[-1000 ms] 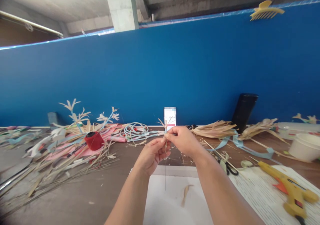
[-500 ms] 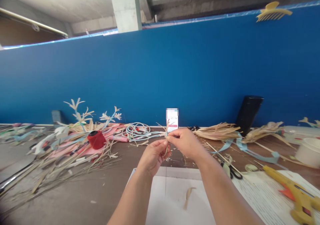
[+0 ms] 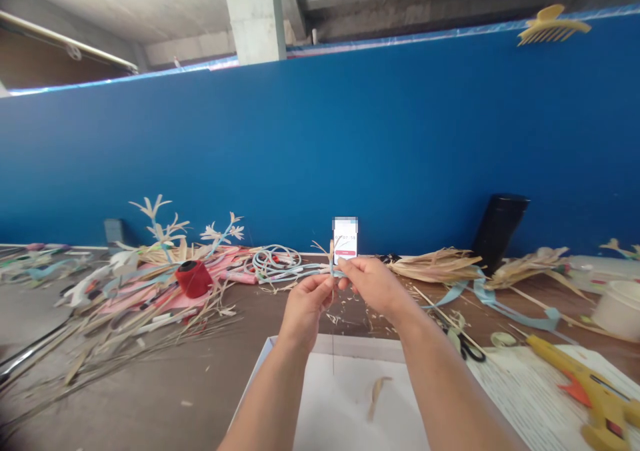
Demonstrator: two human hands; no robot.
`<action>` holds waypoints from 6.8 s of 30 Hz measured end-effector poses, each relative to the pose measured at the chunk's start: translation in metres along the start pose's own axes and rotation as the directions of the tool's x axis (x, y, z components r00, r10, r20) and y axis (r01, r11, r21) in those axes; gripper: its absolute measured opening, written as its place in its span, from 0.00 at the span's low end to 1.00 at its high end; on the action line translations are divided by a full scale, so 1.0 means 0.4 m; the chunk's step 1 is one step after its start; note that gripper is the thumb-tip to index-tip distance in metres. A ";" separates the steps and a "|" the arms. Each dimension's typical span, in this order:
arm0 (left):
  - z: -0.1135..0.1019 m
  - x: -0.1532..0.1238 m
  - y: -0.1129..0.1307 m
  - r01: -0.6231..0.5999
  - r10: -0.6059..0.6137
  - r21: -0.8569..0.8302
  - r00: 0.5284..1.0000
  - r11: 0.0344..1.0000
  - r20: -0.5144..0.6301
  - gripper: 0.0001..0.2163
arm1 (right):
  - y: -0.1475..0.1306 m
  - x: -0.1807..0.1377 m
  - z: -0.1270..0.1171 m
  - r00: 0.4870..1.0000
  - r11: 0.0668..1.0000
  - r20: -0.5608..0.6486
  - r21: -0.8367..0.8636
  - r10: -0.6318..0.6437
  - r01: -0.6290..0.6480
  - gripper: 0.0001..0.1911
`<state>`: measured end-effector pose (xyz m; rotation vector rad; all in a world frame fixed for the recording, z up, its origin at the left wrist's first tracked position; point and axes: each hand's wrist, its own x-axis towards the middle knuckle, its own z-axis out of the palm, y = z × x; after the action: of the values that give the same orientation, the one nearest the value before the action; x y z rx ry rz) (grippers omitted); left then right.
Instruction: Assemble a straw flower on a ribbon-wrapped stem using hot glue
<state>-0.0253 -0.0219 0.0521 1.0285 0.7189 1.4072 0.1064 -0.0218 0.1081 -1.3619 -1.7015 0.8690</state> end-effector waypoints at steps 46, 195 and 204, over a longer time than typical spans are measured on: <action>0.005 0.004 0.003 0.040 -0.011 0.156 0.984 0.987 -0.177 0.13 | 0.004 0.006 0.018 0.988 0.987 -0.076 -0.095 -0.135 0.128 0.10; 0.006 -0.012 0.026 -0.121 0.154 0.394 0.987 0.911 -0.053 0.10 | 0.056 0.016 0.001 0.992 0.929 0.101 0.355 0.070 -0.102 0.16; 0.007 -0.015 0.034 -0.091 0.099 0.307 0.995 0.947 -0.008 0.12 | 0.052 0.017 0.021 0.996 0.919 0.085 0.393 -0.006 -0.028 0.17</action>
<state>-0.0290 -0.0298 0.0642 1.3046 0.9364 1.4193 0.1076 -0.0114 0.0873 -1.0729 -1.4767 1.2165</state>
